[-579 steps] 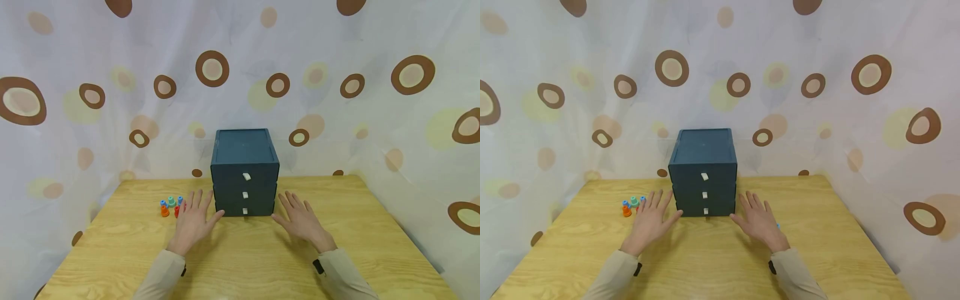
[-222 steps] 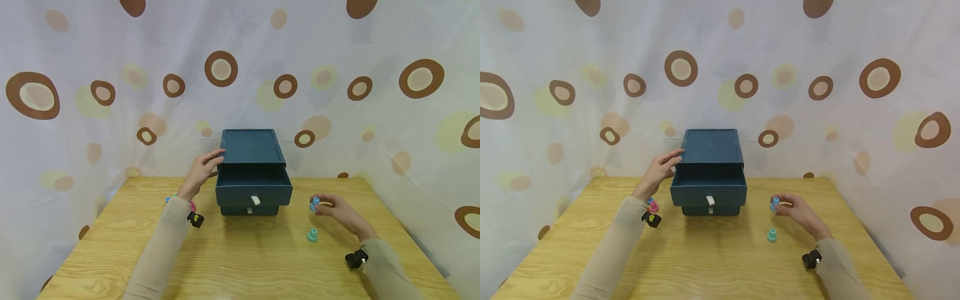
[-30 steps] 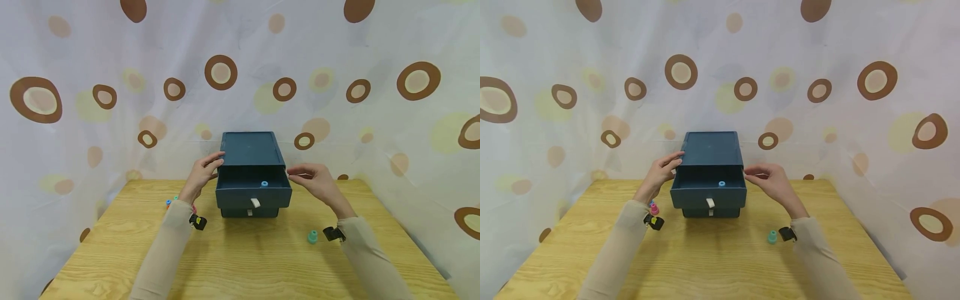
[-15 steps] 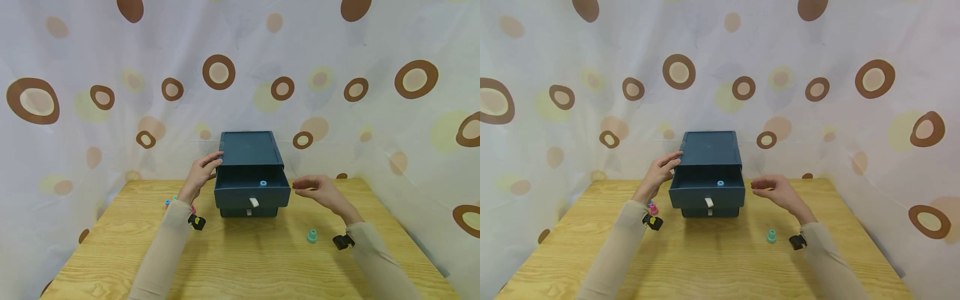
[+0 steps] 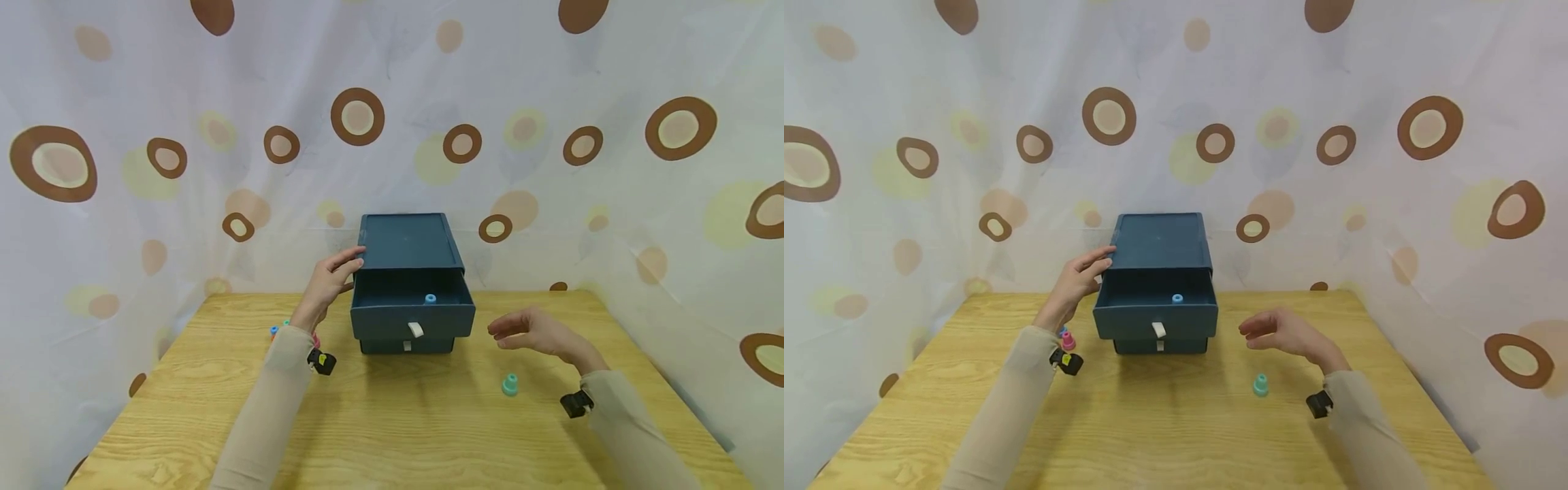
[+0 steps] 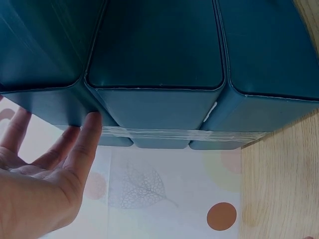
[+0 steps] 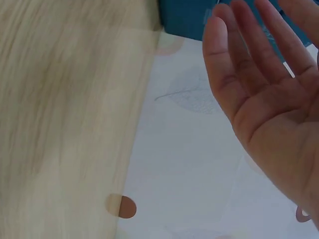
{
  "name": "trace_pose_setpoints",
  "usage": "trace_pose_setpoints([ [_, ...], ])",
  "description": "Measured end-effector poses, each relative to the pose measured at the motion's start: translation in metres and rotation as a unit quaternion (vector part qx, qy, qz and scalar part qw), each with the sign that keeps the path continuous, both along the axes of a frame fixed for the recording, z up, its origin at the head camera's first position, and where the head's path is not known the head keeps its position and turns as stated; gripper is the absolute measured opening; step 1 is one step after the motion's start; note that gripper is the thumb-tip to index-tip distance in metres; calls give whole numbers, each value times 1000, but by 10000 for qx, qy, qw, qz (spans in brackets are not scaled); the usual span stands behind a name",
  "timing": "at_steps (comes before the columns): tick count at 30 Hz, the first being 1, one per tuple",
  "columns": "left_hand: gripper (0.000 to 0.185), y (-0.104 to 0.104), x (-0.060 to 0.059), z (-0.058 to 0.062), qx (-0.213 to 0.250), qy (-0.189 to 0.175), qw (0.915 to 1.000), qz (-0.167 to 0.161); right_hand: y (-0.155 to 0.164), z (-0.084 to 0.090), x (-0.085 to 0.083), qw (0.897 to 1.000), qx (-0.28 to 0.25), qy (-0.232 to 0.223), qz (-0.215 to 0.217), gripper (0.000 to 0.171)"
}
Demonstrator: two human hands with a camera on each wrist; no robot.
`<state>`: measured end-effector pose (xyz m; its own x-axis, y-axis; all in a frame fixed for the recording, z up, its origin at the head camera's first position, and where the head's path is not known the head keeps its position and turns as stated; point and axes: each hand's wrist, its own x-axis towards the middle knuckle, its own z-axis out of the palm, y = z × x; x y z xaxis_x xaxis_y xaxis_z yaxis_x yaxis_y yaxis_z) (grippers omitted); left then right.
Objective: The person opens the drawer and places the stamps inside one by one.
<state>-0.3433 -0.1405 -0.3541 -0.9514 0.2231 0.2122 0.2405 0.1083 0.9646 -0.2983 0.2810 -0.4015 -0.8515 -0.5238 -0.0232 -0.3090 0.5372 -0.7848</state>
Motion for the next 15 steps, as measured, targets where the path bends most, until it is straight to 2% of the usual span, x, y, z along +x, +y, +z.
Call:
trace_pose_setpoints([
  [9,43,-2,0,3,-18,24,10000,-20,13,-15,1,9957,510,-520,566,40],
  [15,44,-4,1,4,-20,-73,9999,-91,20,-28,3,9922,589,-839,710,36],
])
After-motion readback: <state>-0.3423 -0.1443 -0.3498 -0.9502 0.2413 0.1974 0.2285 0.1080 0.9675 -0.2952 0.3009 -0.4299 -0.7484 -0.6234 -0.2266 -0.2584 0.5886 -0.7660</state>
